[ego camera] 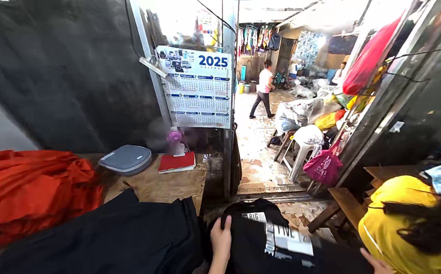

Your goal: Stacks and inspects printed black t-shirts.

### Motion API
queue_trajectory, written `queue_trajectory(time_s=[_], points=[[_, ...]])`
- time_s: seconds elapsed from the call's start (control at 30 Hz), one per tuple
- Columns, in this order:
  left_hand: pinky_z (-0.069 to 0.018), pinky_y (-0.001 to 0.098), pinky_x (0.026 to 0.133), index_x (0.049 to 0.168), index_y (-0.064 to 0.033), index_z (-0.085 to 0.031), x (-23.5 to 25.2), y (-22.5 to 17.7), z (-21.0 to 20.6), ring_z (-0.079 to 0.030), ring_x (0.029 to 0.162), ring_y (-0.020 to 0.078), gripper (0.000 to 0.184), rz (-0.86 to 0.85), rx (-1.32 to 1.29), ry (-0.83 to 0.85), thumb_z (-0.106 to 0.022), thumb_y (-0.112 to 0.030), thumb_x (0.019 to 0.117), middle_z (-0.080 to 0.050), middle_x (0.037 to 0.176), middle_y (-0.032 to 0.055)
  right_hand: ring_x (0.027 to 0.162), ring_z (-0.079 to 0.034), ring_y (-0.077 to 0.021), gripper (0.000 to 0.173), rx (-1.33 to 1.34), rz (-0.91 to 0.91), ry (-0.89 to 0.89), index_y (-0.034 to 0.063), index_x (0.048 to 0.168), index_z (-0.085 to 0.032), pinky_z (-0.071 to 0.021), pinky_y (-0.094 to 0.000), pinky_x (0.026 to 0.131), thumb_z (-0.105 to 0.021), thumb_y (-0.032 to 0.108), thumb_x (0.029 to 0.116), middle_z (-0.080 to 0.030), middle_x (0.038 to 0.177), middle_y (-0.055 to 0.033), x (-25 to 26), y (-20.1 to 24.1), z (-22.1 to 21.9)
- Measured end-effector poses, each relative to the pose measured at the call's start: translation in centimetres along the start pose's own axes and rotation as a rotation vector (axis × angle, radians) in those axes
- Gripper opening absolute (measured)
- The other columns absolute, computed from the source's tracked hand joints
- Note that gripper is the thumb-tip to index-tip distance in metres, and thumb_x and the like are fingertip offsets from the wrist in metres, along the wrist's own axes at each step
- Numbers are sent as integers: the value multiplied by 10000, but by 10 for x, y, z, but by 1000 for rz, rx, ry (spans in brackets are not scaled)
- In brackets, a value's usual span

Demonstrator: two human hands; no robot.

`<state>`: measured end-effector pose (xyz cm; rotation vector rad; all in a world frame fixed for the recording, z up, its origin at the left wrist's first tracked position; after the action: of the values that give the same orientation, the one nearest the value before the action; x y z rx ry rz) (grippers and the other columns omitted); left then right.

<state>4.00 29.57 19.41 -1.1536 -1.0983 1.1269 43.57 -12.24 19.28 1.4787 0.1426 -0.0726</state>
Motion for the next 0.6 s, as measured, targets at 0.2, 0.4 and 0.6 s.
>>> queue_trajectory(time_s=[0.2,0.4,0.6], points=[[-567,406,943,1125,39,-702,42,-169,14,-693,1025,196,266,-136,-370,86,-708,-180,974,-727,1080,153,883,-653,-125,337,334,325,109,32,1206,-528,-591,-361,781,-667,219,962,-647,1015,-61,-1,175,-15],[-581,489,864,1003,2,-747,23,-170,36,-715,942,259,481,150,-181,11,-909,-383,763,-745,962,147,968,-566,-279,604,-42,422,-166,-88,1141,-577,-491,-504,878,-861,335,817,-599,1073,-224,-31,217,17],[-504,663,896,912,49,-755,-47,17,46,-683,976,454,625,306,458,66,-606,-555,978,-712,949,291,1237,-600,-451,1023,-677,141,-136,-115,1438,-454,-457,-606,1077,-793,607,796,-604,1316,-332,-30,45,65]])
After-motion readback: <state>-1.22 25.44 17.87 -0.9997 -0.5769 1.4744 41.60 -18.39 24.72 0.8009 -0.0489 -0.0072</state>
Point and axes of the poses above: each hand's wrist, its own x-axis towards the middle knuckle, its own z-axis out of the back of the hand, y = z × x, the point moved 9 cm from there along x, towards the middle knuckle
